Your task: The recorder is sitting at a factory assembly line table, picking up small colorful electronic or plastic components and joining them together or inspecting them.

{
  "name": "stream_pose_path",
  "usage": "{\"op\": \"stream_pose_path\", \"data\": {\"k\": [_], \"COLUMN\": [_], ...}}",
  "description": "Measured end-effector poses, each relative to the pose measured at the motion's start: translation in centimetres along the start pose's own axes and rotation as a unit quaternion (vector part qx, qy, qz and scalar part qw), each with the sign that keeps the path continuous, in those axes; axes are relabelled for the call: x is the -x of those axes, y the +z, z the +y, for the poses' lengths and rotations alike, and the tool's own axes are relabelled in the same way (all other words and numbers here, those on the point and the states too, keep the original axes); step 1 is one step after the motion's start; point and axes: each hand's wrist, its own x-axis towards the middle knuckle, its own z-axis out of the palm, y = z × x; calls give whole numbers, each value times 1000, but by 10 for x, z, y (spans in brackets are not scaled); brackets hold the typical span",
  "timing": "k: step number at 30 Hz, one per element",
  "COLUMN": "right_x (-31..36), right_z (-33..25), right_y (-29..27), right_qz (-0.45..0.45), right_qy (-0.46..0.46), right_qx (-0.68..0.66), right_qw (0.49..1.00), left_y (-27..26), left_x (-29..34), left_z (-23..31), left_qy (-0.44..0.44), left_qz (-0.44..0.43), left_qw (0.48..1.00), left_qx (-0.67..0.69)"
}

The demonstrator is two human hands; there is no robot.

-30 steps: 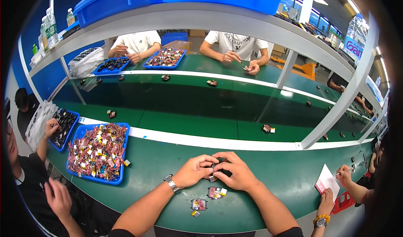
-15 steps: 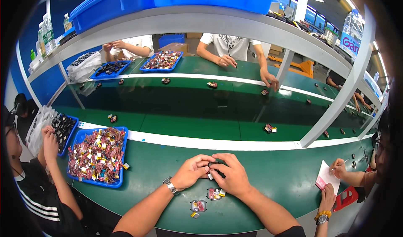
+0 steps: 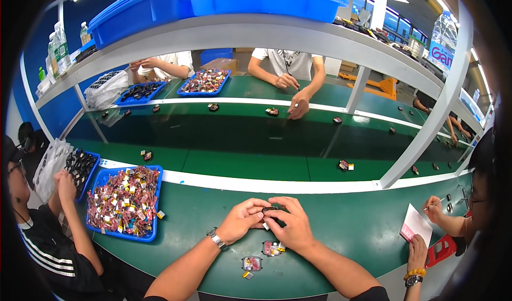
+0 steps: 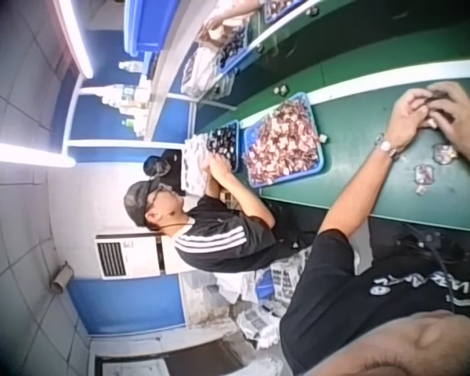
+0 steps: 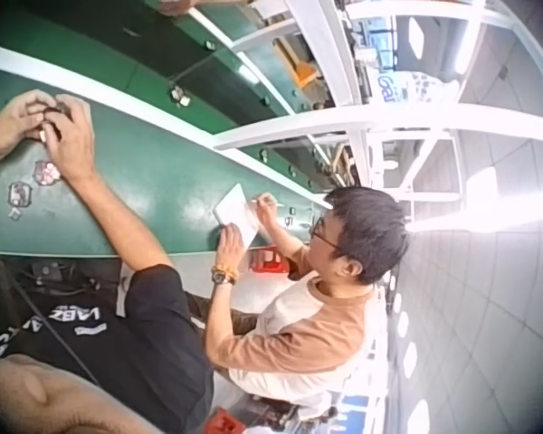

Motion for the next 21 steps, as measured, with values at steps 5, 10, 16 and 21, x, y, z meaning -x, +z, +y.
{"op": "stream_pose_path", "data": {"k": [5,10,16,21], "right_x": [1,1,1,2], "right_z": [-4,-3,-1,-1], "right_y": [0,1,2,3], "right_qz": [5,11,9,16], "right_qy": [10,16,12,21], "right_qx": [12,7,4,1], "right_qw": [1000,1000,1000,1000], "left_y": [2,7,9,2], "left_x": [0,0,1,-1], "left_z": [1,0,-1,-3], "left_qy": [-8,10,23,11], "left_qz": [1,41,45,28], "left_qw": [1000,998,998,999], "left_qx": [-7,-49,-44,-20]}}
